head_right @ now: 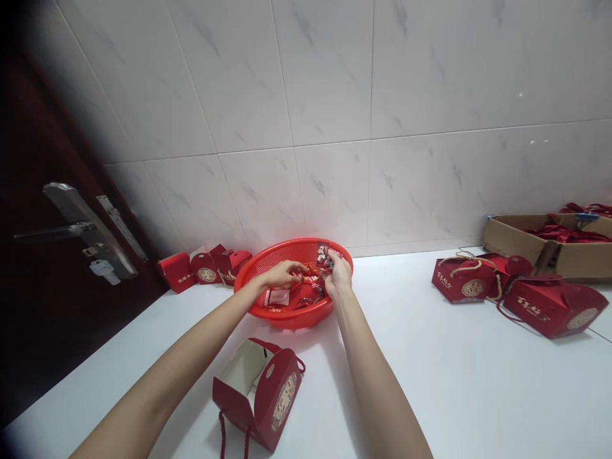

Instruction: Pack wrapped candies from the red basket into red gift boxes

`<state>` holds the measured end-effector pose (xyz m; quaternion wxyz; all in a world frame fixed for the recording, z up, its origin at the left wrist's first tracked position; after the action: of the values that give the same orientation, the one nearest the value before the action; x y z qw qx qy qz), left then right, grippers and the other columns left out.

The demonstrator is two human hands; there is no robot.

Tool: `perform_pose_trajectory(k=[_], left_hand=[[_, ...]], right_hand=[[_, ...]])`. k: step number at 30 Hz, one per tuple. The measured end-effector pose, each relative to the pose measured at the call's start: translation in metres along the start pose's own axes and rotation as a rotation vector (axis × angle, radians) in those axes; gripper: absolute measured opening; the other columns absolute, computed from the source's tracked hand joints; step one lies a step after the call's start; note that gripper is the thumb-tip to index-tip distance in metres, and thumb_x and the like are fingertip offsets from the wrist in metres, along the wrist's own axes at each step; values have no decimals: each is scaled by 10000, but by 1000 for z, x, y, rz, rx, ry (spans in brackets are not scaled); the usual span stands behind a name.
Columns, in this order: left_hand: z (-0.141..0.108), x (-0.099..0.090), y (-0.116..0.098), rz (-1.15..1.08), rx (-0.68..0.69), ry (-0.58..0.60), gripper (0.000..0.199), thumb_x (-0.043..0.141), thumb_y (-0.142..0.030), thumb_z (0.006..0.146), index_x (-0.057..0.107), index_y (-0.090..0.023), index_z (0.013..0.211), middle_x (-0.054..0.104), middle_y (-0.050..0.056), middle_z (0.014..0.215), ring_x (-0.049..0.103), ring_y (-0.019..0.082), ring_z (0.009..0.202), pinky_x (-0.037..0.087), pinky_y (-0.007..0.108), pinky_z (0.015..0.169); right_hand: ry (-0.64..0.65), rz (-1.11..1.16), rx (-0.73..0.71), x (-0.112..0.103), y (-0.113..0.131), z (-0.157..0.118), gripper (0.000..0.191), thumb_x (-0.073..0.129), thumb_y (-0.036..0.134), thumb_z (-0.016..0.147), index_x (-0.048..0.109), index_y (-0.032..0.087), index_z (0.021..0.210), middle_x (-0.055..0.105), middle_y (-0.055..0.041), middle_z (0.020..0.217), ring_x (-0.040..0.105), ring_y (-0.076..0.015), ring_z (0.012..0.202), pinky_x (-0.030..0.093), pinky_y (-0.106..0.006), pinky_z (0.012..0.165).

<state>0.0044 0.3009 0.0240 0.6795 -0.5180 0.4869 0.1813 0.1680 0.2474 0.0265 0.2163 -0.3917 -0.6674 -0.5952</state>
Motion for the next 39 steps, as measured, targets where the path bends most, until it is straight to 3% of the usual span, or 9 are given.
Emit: perform_pose_trajectory(k=[11,17,22,25,29,35,39], left_hand=[[2,-10,0,-200,-10,-185,489,568,-118,718,683,-162,1192,681,101,1293,642,232,1167,514,298,979],[-3,-17,-5,-235,-23,-251,459,482,-150,755,695,-160,1162,744,58,1048,688,194,936,554,294,853],[-5,-20,-11,-169,-30,-289,466,451,-215,831,632,-133,1252,738,69,1040,685,187,915,550,282,820],[-7,-20,-12,-62,-57,-280,406,499,-289,849,666,-140,1188,732,86,1069,679,217,953,536,301,847],[-11,-12,-17,44,-35,-164,384,747,-330,687,743,-183,1042,742,71,1022,660,279,1020,503,329,908],[-19,30,-28,267,14,381,565,808,-324,627,710,-270,1181,744,20,1102,682,254,984,509,262,763],[-17,33,-23,440,-60,385,525,814,-241,606,721,-248,1123,749,33,1073,691,258,925,494,265,703]], right_hand=[[-17,31,55,2,-1,-2,152,631,94,763,604,199,656,665,55,523,608,-116,486,498,-224,471],[3,40,71,-1,-5,5,140,626,95,769,623,198,674,679,47,549,624,-122,515,526,-234,497],[33,34,71,-2,-6,9,123,669,101,736,622,198,678,677,45,563,623,-123,518,528,-232,502],[35,27,73,-2,-6,8,124,653,82,721,623,191,672,673,40,556,614,-120,512,509,-228,491],[33,16,63,-3,-7,8,126,642,73,690,616,193,658,670,44,553,612,-120,511,496,-225,487],[24,0,39,-4,-6,7,129,642,73,656,601,194,639,658,55,557,602,-110,513,495,-219,485],[17,-9,31,-3,-5,5,140,649,75,644,587,199,632,649,61,546,596,-110,513,484,-212,473]])
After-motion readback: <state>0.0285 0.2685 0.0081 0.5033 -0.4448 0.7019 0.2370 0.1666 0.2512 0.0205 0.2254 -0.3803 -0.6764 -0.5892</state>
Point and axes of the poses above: each hand's wrist, its own z-axis towards the middle knuckle, its own x-axis out of the palm, y = z × x, the point moved 6 cm from there along z, towards the middle knuckle
